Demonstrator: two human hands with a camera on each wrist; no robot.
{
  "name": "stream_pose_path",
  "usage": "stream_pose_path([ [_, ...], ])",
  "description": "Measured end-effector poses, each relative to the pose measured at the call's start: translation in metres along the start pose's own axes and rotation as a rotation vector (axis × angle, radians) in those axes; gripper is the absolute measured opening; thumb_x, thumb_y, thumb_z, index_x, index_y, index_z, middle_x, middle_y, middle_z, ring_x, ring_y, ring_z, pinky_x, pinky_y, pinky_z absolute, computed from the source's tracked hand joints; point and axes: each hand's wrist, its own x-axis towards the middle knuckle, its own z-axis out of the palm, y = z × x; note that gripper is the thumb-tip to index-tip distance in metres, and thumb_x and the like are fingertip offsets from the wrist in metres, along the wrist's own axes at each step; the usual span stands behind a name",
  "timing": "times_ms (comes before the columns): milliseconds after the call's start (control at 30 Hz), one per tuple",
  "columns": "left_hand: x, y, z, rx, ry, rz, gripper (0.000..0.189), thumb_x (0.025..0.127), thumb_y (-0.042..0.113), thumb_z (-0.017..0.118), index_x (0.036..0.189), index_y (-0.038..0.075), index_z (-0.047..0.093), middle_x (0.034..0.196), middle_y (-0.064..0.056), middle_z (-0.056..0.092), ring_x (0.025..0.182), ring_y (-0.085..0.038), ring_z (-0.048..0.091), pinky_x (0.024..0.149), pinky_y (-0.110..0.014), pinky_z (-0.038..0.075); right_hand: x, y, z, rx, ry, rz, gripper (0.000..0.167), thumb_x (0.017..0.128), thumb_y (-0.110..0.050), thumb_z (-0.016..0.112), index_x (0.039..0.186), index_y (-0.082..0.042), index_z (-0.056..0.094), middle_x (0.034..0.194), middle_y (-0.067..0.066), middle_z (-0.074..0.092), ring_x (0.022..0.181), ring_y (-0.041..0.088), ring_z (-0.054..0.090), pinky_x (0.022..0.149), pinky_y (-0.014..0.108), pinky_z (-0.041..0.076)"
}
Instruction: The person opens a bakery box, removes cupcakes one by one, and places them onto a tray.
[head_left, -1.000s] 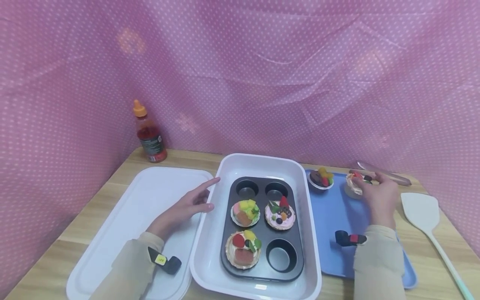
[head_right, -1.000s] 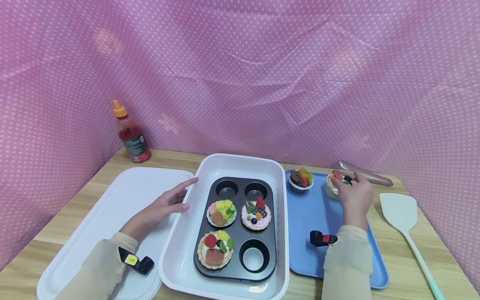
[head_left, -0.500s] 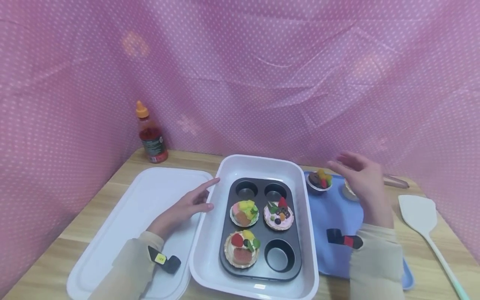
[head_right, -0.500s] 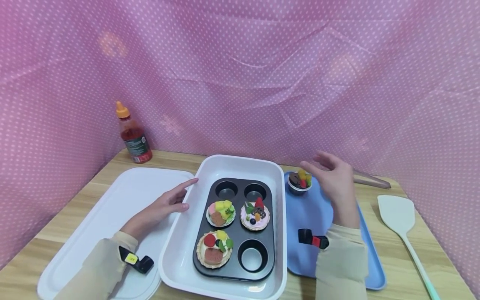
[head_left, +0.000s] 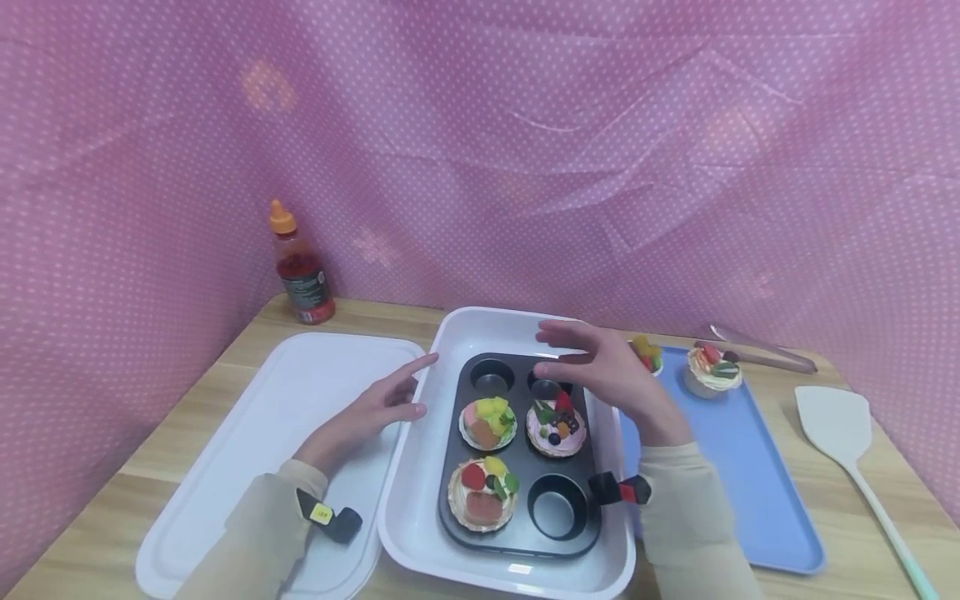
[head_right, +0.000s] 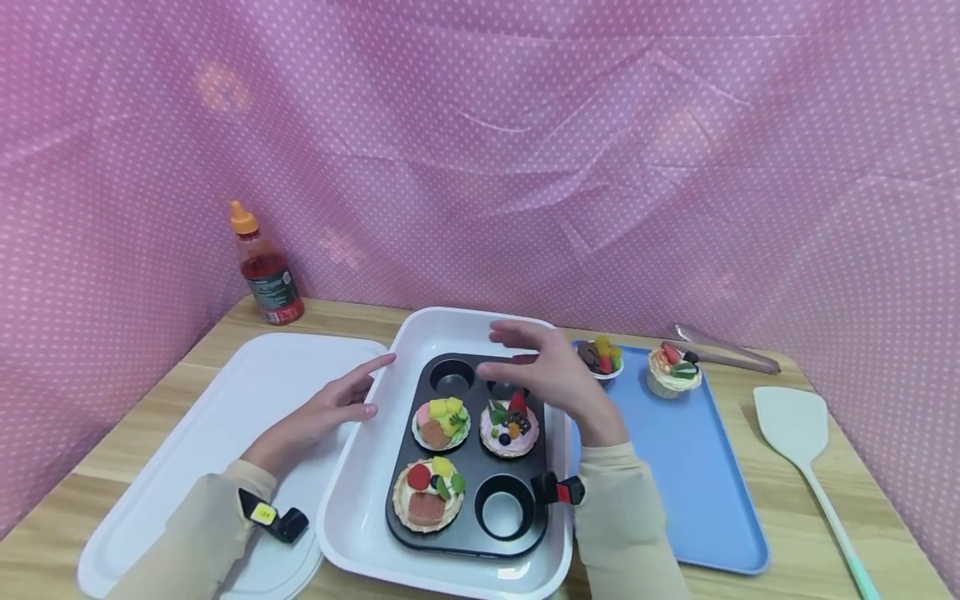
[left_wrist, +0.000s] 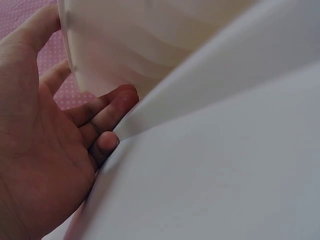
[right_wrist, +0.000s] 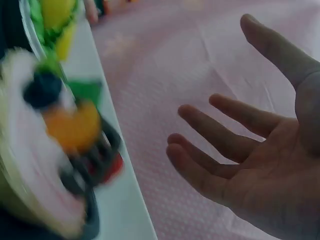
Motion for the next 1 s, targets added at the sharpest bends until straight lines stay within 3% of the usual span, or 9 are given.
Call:
stream_pose_path([
  [200, 0.003, 0.000, -0.001, 0.002, 0.001, 0.017, 0.072, 0.098, 0.024, 0.061, 0.160, 0.035, 0.026, 0.154, -0.014, 0.045, 0.135, -0.039, 0.047, 0.114, -0.070, 0.029, 0.005, -0.008, 0.020, -0.010, -0.069, -0.034, 0.066, 0.084, -0.029, 0.082, 0.143, -0.013, 0.057, 0.143, 0.013, 0.060, 0.132, 0.035, 0.057, 0.107, 0.048, 0.050],
  [433, 0.002, -0.001, -0.002, 0.010, -0.014, 0.054, 0.073, 0.098, 0.024, 0.061, 0.161, 0.030, 0.025, 0.145, -0.019, 0.051, 0.127, -0.037, 0.052, 0.112, -0.069, 0.033, 0.006, -0.006, 0.025, -0.026, -0.048, -0.046, 0.063, 0.084, -0.028, 0.082, 0.141, -0.014, 0.058, 0.140, 0.010, 0.063, 0.132, 0.031, 0.058, 0.111, 0.048, 0.046],
  [567, 0.002, -0.002, -0.001, 0.008, -0.006, 0.031, 0.073, 0.097, 0.025, 0.062, 0.160, 0.033, 0.026, 0.148, -0.017, 0.049, 0.130, -0.037, 0.051, 0.112, -0.069, 0.033, 0.007, -0.001, 0.027, 0.018, -0.047, -0.062, 0.063, 0.085, -0.025, 0.082, 0.141, -0.013, 0.058, 0.140, 0.010, 0.063, 0.134, 0.034, 0.056, 0.111, 0.048, 0.047],
  [800, 0.003, -0.004, 0.001, -0.004, -0.009, 0.007, 0.071, 0.098, 0.025, 0.061, 0.159, 0.036, 0.027, 0.128, -0.016, 0.060, 0.116, -0.030, 0.057, 0.112, -0.064, 0.035, 0.009, 0.008, 0.031, 0.000, -0.083, -0.129, 0.064, 0.083, -0.021, 0.083, 0.141, -0.010, 0.058, 0.139, 0.011, 0.064, 0.132, 0.035, 0.057, 0.110, 0.052, 0.047],
  [900, 0.003, -0.003, 0.000, -0.032, -0.004, 0.019, 0.071, 0.099, 0.023, 0.060, 0.160, 0.033, 0.026, 0.146, -0.017, 0.052, 0.129, -0.037, 0.053, 0.115, -0.067, 0.030, 0.011, 0.009, 0.036, -0.049, -0.143, -0.151, 0.065, 0.083, -0.023, 0.084, 0.141, -0.011, 0.059, 0.138, 0.011, 0.064, 0.133, 0.031, 0.057, 0.112, 0.051, 0.045],
  [1000, 0.002, -0.003, -0.002, -0.041, 0.003, 0.036, 0.070, 0.099, 0.021, 0.058, 0.161, 0.030, 0.025, 0.162, -0.016, 0.034, 0.144, -0.045, 0.039, 0.117, -0.069, 0.024, 0.014, 0.010, 0.039, -0.081, -0.188, -0.147, 0.066, 0.083, -0.027, 0.084, 0.143, -0.015, 0.058, 0.140, 0.008, 0.064, 0.137, 0.028, 0.054, 0.115, 0.050, 0.042],
])
